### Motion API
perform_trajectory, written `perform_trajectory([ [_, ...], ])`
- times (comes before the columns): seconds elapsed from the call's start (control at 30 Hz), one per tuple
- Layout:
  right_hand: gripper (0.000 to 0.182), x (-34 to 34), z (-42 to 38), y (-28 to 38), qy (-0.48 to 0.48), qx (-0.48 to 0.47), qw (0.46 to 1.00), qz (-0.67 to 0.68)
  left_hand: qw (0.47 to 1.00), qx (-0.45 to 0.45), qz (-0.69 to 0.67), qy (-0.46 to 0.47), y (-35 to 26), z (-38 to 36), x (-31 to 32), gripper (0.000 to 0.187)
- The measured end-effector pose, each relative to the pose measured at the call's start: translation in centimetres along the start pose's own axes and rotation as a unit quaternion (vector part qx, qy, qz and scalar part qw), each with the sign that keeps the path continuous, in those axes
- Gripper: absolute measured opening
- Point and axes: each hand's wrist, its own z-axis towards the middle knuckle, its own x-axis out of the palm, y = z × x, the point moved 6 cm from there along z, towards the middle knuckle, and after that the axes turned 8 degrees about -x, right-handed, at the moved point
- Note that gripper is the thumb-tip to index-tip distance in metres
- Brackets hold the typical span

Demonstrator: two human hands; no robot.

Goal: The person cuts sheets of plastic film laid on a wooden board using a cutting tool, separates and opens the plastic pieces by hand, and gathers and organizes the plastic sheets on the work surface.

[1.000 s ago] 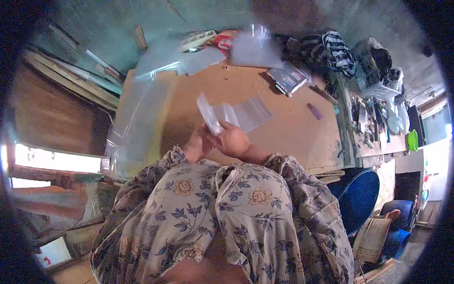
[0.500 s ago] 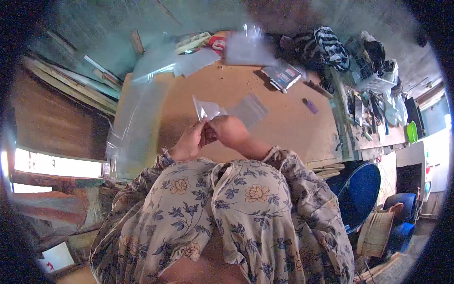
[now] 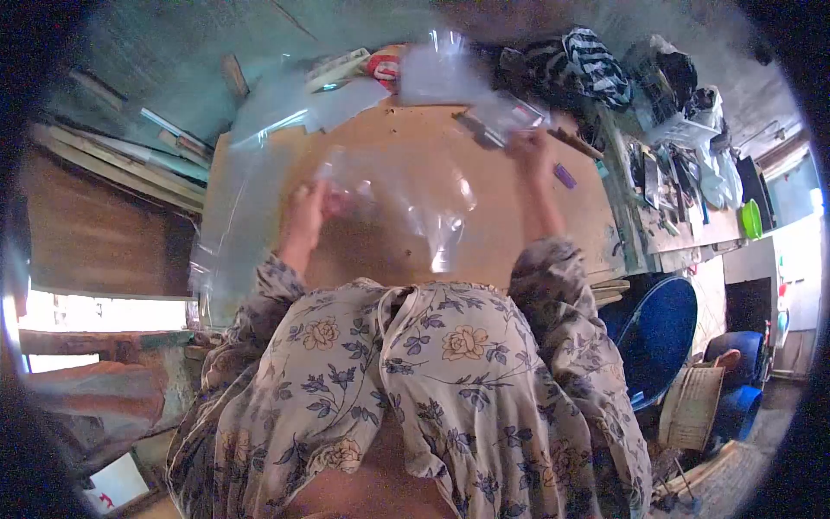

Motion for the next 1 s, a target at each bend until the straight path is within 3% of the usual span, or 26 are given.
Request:
perform_trajectory([
  [0.03, 0.008, -2.2, -0.4, 2.9, -0.12, 0.02, 0.991, 0.058, 1.0, 0.0, 0.001, 0.002, 0.5, 1.1, -1.3, 0.033],
  [0.1, 0.014, -6.4, -0.7, 2.9, -0.216, 0.078, 0.972, 0.054, 0.998, -0.008, -0.051, -0.022, 1.3, 2.5, -3.3, 0.035],
  [0.2, 0.017, -6.1, -1.2, 2.0, -0.169, 0.087, 0.982, -0.005, 0.998, -0.007, -0.054, -0.012, 3.1, 3.6, -2.6, 0.036],
  [0.23, 0.017, -4.4, -2.3, 4.0, -0.172, 0.137, 0.975, -0.041, 0.999, -0.006, -0.052, -0.007, 3.0, 3.6, -2.2, 0.036],
  [0.27, 0.017, -4.1, -2.7, 3.8, -0.177, 0.138, 0.973, -0.042, 0.995, -0.043, -0.08, -0.037, 3.3, 3.6, -2.1, 0.034],
  [0.33, 0.015, -4.0, -3.2, 1.5, -0.223, 0.131, 0.962, 0.083, 0.989, -0.079, -0.103, -0.063, 4.3, 4.5, -2.5, 0.033],
  [0.37, 0.017, -5.6, -2.5, -0.8, -0.25, 0.087, 0.958, 0.11, 0.98, -0.076, -0.164, -0.076, 5.5, 6.4, -4.4, 0.031],
  [0.47, 0.02, -8.1, -2.8, 2.9, -0.311, 0.059, 0.941, 0.117, 0.945, -0.054, -0.288, -0.143, 7.4, 11.8, -10.8, 0.023],
  [0.53, 0.022, -8.0, -3.0, 4.0, -0.312, 0.062, 0.945, 0.075, 0.891, 0.002, -0.442, -0.109, 5.8, 11.9, -12.1, 0.026],
  [0.57, 0.023, -7.3, -2.3, 3.6, -0.24, 0.06, 0.962, 0.114, 0.892, 0.001, -0.44, -0.103, 5.3, 12.5, -12.1, 0.026],
  [0.6, 0.024, -6.1, -1.8, 3.7, -0.166, 0.055, 0.973, 0.153, 0.91, -0.079, -0.364, -0.182, 5.6, 13.1, -12.6, 0.031],
  [0.63, 0.02, -4.9, -2.0, 4.0, -0.18, 0.078, 0.961, 0.194, 0.911, -0.154, -0.281, -0.259, 5.3, 13.0, -13.0, 0.037],
  [0.67, 0.02, -4.0, -2.0, 5.0, -0.183, 0.073, 0.961, 0.195, 0.913, -0.15, -0.282, -0.255, 4.6, 13.3, -12.2, 0.037],
  [0.73, 0.016, -1.5, -2.9, 8.0, -0.158, 0.102, 0.957, 0.222, 0.938, 0.177, -0.167, -0.247, -1.2, 11.0, -9.7, 0.045],
  [0.8, 0.015, 0.3, -3.6, 7.7, -0.124, 0.115, 0.966, 0.195, 0.97, 0.14, -0.183, -0.08, -4.9, 7.4, -2.3, 0.042],
  [0.83, 0.015, 1.7, -4.2, 7.7, -0.086, 0.133, 0.973, 0.168, 0.967, 0.225, -0.104, 0.055, -7.4, 6.3, 1.7, 0.043],
  [0.87, 0.013, 3.2, -4.8, 8.2, -0.062, 0.137, 0.976, 0.154, 0.969, 0.238, -0.059, -0.031, -8.9, 1.9, 4.9, 0.038],
  [0.9, 0.011, 4.8, -5.5, 8.6, -0.038, 0.144, 0.979, 0.14, 0.972, 0.221, 0.026, 0.08, -10.0, -0.7, 8.4, 0.036],
  [0.93, 0.011, 6.2, -6.1, 8.3, -0.035, 0.146, 0.979, 0.14, 0.963, 0.22, -0.004, 0.158, -10.1, -2.3, 11.0, 0.033],
  [1.0, 0.01, 9.2, -7.3, 7.6, 0.025, 0.067, 0.979, 0.189, 0.947, 0.227, -0.06, 0.221, -10.6, -4.2, 14.2, 0.031],
])
